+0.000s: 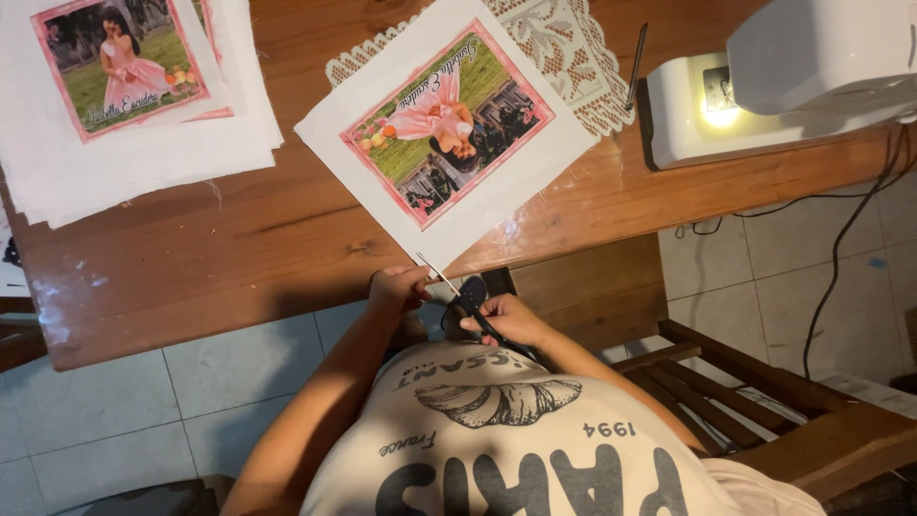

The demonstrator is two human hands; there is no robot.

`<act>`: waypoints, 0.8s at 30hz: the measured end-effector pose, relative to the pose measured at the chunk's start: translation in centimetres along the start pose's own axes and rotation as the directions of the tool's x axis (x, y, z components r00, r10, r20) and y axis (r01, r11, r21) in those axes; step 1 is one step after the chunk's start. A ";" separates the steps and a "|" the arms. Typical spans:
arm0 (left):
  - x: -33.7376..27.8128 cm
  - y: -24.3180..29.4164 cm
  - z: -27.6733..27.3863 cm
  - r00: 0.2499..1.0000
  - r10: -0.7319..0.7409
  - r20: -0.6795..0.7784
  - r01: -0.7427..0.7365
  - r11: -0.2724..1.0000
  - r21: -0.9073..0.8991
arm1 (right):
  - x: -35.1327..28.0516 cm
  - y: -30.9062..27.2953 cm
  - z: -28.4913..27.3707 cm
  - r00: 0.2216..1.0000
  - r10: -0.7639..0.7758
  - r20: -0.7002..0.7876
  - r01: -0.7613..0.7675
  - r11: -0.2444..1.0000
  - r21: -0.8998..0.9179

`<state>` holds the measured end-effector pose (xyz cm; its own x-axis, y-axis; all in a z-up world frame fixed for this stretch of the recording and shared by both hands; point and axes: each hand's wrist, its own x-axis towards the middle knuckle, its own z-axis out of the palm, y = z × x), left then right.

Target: Cutting out printed fabric sheets with scissors along the borders.

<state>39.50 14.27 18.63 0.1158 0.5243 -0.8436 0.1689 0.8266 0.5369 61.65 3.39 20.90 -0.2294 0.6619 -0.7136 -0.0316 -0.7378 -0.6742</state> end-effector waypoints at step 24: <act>1.3 -1.1 0.0 0.999 0.047 -0.003 -0.047 0.999 0.002 | -0.8 -1.1 0.9 0.998 0.013 -0.068 -0.016 0.999 -0.040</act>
<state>39.51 14.00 16.98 0.1208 0.5633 -0.8174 0.1654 0.8005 0.5761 61.02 3.53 22.42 -0.1634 0.6598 -0.7335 0.0111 -0.7422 -0.6701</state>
